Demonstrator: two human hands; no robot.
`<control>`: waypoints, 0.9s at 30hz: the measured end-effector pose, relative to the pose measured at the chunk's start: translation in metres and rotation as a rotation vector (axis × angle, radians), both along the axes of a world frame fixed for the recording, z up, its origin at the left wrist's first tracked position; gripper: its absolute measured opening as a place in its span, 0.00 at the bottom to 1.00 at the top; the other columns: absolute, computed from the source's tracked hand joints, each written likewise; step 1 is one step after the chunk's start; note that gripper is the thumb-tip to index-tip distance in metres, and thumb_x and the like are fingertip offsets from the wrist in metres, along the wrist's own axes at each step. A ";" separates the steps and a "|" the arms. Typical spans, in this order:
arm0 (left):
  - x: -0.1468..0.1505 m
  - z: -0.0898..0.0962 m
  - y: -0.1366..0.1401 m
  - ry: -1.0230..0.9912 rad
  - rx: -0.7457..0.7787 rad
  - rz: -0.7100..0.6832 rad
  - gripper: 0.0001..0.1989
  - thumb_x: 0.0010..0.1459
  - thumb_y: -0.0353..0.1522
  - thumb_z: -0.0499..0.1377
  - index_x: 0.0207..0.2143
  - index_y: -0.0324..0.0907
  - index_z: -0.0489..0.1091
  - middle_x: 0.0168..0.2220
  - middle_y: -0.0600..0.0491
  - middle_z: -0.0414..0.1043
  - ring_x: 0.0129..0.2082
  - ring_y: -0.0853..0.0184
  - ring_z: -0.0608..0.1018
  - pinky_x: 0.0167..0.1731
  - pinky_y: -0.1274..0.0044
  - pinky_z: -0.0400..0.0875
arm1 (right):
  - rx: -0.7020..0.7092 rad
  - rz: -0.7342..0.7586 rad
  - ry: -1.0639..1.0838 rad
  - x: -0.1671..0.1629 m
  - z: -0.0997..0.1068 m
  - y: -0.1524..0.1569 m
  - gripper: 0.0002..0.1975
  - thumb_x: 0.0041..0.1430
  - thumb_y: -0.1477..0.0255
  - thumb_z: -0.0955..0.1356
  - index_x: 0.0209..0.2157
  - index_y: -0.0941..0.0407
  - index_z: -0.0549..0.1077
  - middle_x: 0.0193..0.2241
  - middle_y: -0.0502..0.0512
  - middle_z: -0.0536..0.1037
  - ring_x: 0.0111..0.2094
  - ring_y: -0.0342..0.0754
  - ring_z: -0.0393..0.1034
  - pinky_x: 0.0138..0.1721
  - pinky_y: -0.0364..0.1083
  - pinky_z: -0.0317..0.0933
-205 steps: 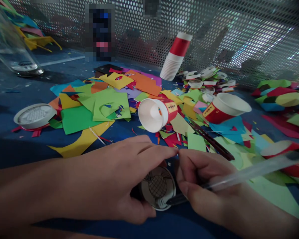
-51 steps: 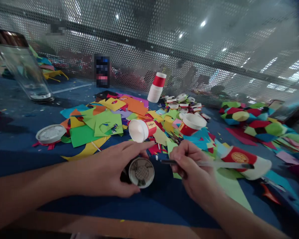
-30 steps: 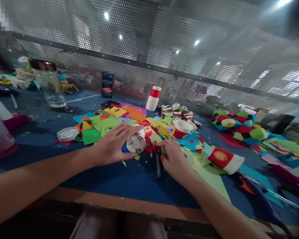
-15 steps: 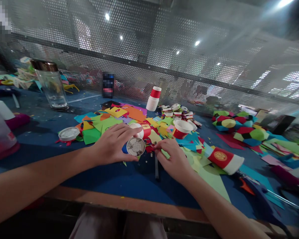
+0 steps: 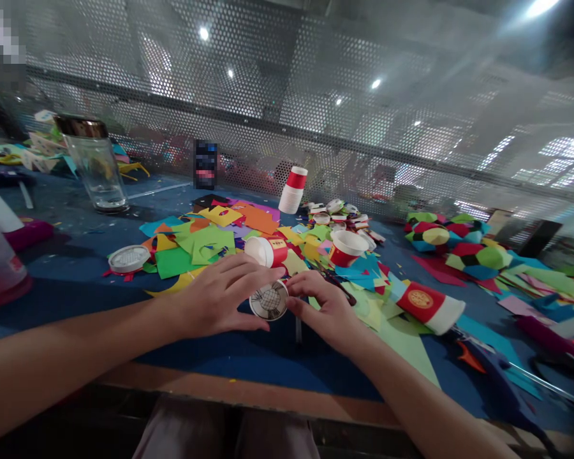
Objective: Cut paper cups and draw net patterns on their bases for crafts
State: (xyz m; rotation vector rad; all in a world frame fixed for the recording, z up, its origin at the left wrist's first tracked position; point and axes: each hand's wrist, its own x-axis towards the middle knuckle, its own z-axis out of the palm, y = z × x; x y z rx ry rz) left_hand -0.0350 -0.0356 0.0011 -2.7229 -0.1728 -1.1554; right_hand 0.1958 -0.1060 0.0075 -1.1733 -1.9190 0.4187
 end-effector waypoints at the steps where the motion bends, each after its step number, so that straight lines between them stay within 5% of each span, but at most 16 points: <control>1: 0.000 0.000 0.000 0.006 -0.007 -0.003 0.33 0.64 0.45 0.62 0.64 0.40 0.55 0.46 0.44 0.77 0.47 0.57 0.79 0.50 0.65 0.74 | -0.003 0.006 0.008 0.000 0.000 0.000 0.06 0.59 0.68 0.70 0.29 0.53 0.76 0.35 0.56 0.82 0.39 0.52 0.76 0.42 0.52 0.68; 8: 0.001 -0.003 0.005 0.045 -0.079 -0.002 0.40 0.58 0.49 0.65 0.63 0.39 0.55 0.51 0.40 0.75 0.52 0.53 0.77 0.53 0.62 0.73 | -0.025 -0.023 0.040 0.000 -0.001 -0.001 0.06 0.57 0.70 0.69 0.26 0.53 0.74 0.33 0.56 0.80 0.38 0.52 0.75 0.42 0.52 0.68; 16: -0.002 -0.002 0.003 0.091 -0.123 0.014 0.34 0.59 0.37 0.67 0.64 0.44 0.57 0.53 0.45 0.75 0.54 0.55 0.75 0.56 0.64 0.70 | -0.056 -0.026 0.040 -0.002 -0.001 -0.002 0.06 0.56 0.69 0.69 0.27 0.52 0.75 0.33 0.55 0.80 0.37 0.51 0.76 0.39 0.50 0.69; 27: -0.001 -0.008 0.006 -0.003 -0.151 0.030 0.41 0.54 0.53 0.67 0.62 0.42 0.60 0.47 0.47 0.77 0.48 0.56 0.77 0.50 0.65 0.72 | -0.057 0.005 0.000 -0.002 0.002 -0.005 0.06 0.59 0.68 0.69 0.30 0.53 0.75 0.33 0.55 0.80 0.37 0.51 0.75 0.40 0.51 0.68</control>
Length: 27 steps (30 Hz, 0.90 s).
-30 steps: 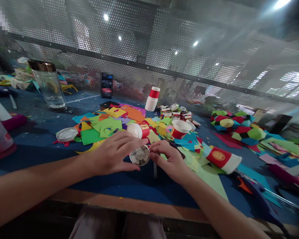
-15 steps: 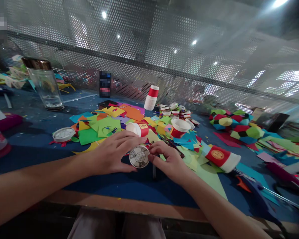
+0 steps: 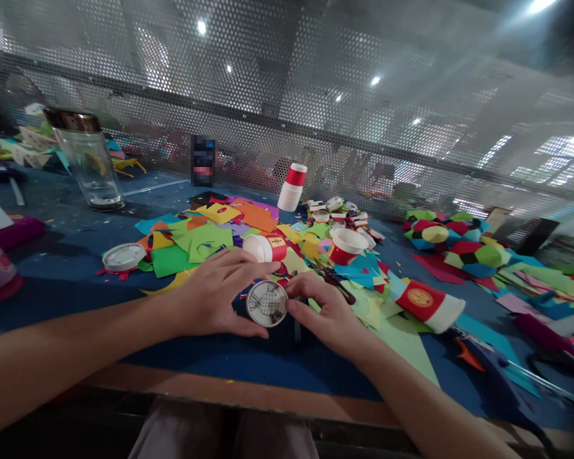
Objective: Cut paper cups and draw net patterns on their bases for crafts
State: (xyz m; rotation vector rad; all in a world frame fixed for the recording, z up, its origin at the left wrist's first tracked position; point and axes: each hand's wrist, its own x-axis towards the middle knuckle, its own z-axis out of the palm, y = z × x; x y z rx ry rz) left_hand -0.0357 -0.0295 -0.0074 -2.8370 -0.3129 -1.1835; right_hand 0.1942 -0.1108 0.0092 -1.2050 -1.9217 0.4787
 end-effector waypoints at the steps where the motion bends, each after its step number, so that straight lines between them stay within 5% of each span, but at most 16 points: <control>1: 0.000 0.000 0.000 -0.009 -0.005 -0.004 0.42 0.53 0.55 0.66 0.62 0.42 0.60 0.46 0.47 0.77 0.47 0.56 0.77 0.49 0.66 0.72 | 0.003 0.005 -0.008 0.000 0.000 -0.001 0.07 0.59 0.67 0.69 0.30 0.54 0.75 0.32 0.55 0.80 0.36 0.51 0.74 0.40 0.51 0.67; 16: -0.001 0.002 0.003 0.022 -0.172 -0.023 0.42 0.53 0.63 0.57 0.58 0.42 0.67 0.43 0.47 0.77 0.46 0.56 0.76 0.49 0.65 0.70 | 0.100 0.076 -0.075 0.004 -0.003 0.000 0.13 0.63 0.59 0.70 0.33 0.54 0.76 0.34 0.57 0.80 0.39 0.52 0.73 0.42 0.51 0.67; 27: 0.003 0.009 0.002 0.059 -0.068 -0.071 0.31 0.57 0.57 0.61 0.50 0.41 0.71 0.40 0.49 0.78 0.41 0.59 0.78 0.49 0.67 0.68 | 0.142 0.113 -0.078 0.004 -0.009 0.002 0.12 0.64 0.62 0.70 0.36 0.58 0.76 0.35 0.60 0.78 0.39 0.52 0.72 0.42 0.51 0.66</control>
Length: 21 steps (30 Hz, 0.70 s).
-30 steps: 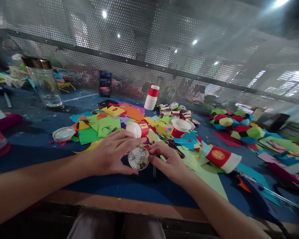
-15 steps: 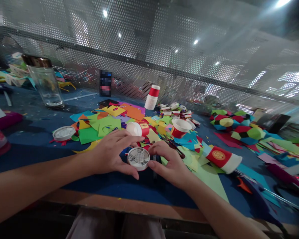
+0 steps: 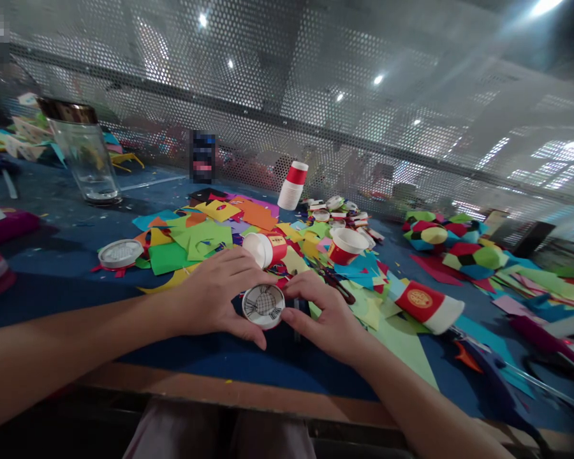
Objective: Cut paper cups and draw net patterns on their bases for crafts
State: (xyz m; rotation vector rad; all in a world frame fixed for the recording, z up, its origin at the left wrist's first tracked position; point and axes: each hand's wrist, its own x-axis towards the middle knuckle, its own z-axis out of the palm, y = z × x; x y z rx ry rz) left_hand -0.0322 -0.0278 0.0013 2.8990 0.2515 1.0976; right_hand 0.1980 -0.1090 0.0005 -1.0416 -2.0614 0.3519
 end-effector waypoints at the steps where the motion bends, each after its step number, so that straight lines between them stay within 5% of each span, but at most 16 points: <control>1: 0.000 0.000 0.000 0.003 -0.001 -0.001 0.30 0.58 0.56 0.61 0.50 0.42 0.71 0.40 0.49 0.78 0.41 0.60 0.78 0.50 0.67 0.68 | -0.001 0.002 0.002 0.000 0.000 0.000 0.12 0.64 0.62 0.71 0.35 0.59 0.76 0.35 0.60 0.78 0.39 0.52 0.72 0.42 0.50 0.66; 21: 0.001 -0.002 -0.002 0.020 -0.022 0.027 0.33 0.54 0.59 0.63 0.49 0.41 0.71 0.40 0.50 0.78 0.44 0.57 0.77 0.51 0.66 0.67 | 0.014 -0.014 0.024 -0.001 0.002 -0.001 0.12 0.63 0.62 0.72 0.33 0.57 0.76 0.33 0.55 0.79 0.36 0.48 0.74 0.39 0.47 0.69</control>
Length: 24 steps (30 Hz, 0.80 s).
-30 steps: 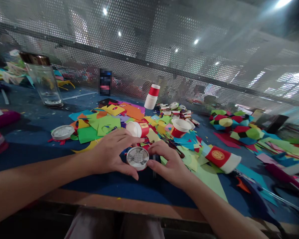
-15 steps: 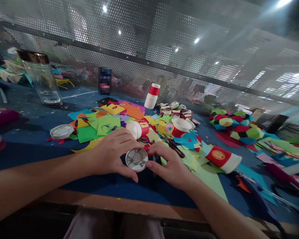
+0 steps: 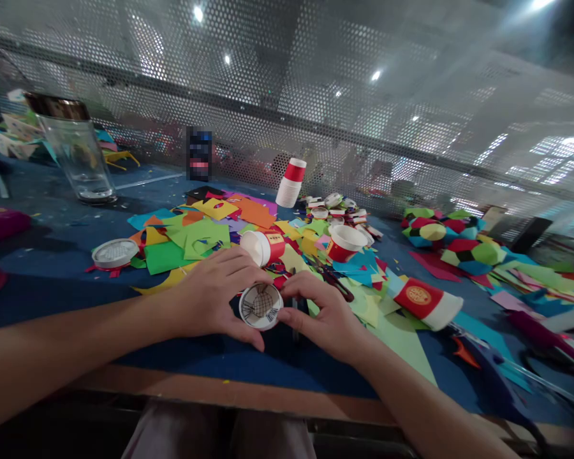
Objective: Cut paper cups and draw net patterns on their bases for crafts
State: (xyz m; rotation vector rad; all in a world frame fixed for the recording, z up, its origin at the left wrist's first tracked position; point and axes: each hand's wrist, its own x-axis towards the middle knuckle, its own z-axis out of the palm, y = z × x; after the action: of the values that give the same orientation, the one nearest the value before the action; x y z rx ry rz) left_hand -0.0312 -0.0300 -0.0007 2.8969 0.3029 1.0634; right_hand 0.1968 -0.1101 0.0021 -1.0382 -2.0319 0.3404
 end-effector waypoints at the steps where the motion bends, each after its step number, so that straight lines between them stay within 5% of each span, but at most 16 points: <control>1: 0.000 -0.001 0.001 -0.001 -0.003 0.007 0.35 0.52 0.59 0.63 0.48 0.41 0.71 0.40 0.49 0.78 0.44 0.57 0.77 0.51 0.66 0.67 | 0.012 -0.006 -0.007 -0.002 0.000 -0.001 0.11 0.63 0.63 0.71 0.32 0.56 0.76 0.32 0.55 0.79 0.35 0.48 0.74 0.39 0.46 0.69; 6: 0.000 0.000 0.003 0.020 -0.233 0.106 0.34 0.46 0.59 0.68 0.44 0.42 0.73 0.42 0.49 0.77 0.46 0.55 0.76 0.51 0.65 0.67 | 0.083 -0.087 -0.088 -0.001 0.005 -0.003 0.10 0.64 0.68 0.69 0.29 0.54 0.77 0.29 0.52 0.81 0.34 0.47 0.75 0.37 0.45 0.69; 10: -0.002 0.004 0.004 -0.010 -0.362 0.208 0.31 0.48 0.55 0.69 0.45 0.43 0.72 0.43 0.49 0.76 0.44 0.56 0.77 0.47 0.66 0.71 | 0.153 -0.399 -0.182 0.037 0.012 0.009 0.10 0.62 0.65 0.69 0.38 0.56 0.79 0.36 0.62 0.82 0.42 0.58 0.75 0.46 0.58 0.66; 14: -0.003 0.001 0.007 -0.059 -0.447 0.256 0.31 0.49 0.54 0.68 0.47 0.43 0.69 0.43 0.50 0.76 0.39 0.57 0.78 0.40 0.67 0.74 | 0.069 -0.631 -0.344 0.085 0.011 0.025 0.15 0.56 0.60 0.72 0.33 0.59 0.80 0.36 0.67 0.82 0.44 0.68 0.74 0.49 0.66 0.61; 21: -0.002 -0.008 0.013 -0.123 -0.557 0.106 0.36 0.54 0.49 0.67 0.59 0.45 0.60 0.56 0.43 0.73 0.52 0.55 0.79 0.49 0.67 0.76 | -0.179 -0.694 -0.642 0.098 -0.002 0.034 0.16 0.60 0.58 0.73 0.36 0.58 0.78 0.39 0.59 0.80 0.44 0.56 0.74 0.49 0.59 0.66; 24: -0.003 -0.005 0.011 -0.092 -0.550 0.088 0.32 0.56 0.46 0.66 0.60 0.47 0.64 0.53 0.47 0.76 0.48 0.58 0.80 0.48 0.67 0.77 | -0.243 -0.681 -0.718 0.095 0.000 0.036 0.13 0.65 0.61 0.70 0.40 0.58 0.76 0.41 0.55 0.79 0.43 0.51 0.75 0.48 0.56 0.69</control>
State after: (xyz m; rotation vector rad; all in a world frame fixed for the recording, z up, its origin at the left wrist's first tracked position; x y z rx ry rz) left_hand -0.0341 -0.0194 -0.0060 2.3582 0.6120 0.9366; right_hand 0.2920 -0.0744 0.0019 -2.1479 -2.0792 -0.1862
